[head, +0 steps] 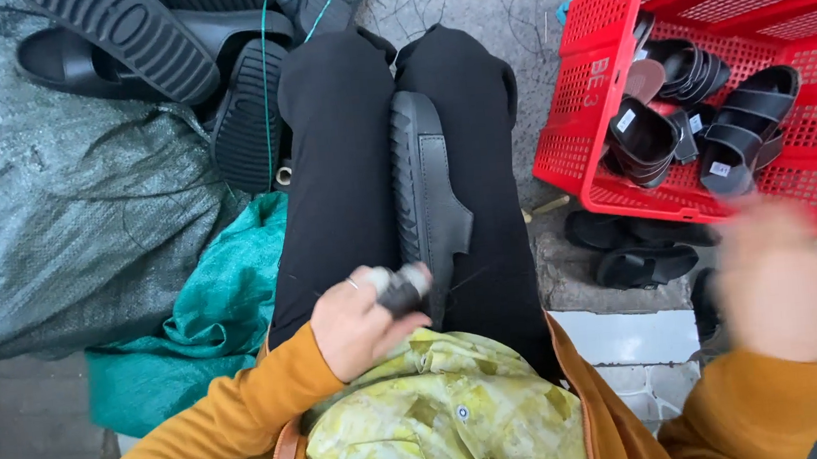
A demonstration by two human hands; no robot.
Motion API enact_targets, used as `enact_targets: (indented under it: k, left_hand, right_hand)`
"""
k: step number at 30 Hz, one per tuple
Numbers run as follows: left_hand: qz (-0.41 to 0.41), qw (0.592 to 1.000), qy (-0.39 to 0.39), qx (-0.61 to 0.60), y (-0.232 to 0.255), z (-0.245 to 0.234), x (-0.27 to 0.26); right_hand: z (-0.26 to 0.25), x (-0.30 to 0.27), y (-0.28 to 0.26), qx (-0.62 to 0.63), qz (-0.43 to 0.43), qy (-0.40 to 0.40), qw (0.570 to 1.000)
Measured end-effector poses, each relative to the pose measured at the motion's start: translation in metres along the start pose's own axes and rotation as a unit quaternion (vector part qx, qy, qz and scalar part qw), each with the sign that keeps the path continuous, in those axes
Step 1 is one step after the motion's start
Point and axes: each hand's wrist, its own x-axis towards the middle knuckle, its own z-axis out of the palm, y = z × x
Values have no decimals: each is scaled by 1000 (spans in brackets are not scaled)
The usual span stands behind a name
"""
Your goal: Hand-sewing the soles of black sandals using a needle and thread while sitting on the ground.
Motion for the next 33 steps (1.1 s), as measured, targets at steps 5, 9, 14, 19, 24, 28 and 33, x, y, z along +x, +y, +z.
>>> enact_targets:
  k: [5, 9, 14, 19, 24, 28, 33]
  left_hand:
    - [-136, 975, -140, 105, -5, 17, -14]
    - [-250, 899, -72, -351, -18, 1, 18]
    - [-397, 771, 78, -492, -59, 1, 89]
    - [-292, 934, 77, -191, -73, -37, 79]
    - [-106, 975, 50, 190, -29, -29, 56]
    - [-124, 991, 15, -40, -25, 9, 11]
    - [-108, 994, -5, -8, -27, 19, 5]
  right_hand:
    - [-5, 1, -110, 437, -219, -279, 826]
    - [15, -11, -123, 470, -218, -329, 789]
    - [42, -4, -138, 628, -194, -229, 718]
    - [37, -1, -137, 480, -297, -120, 816]
    - [27, 1, -140, 315, -361, -38, 877]
    - [18, 9, -143, 252, -395, -21, 883]
    - [9, 12, -144, 220, -408, 15, 886]
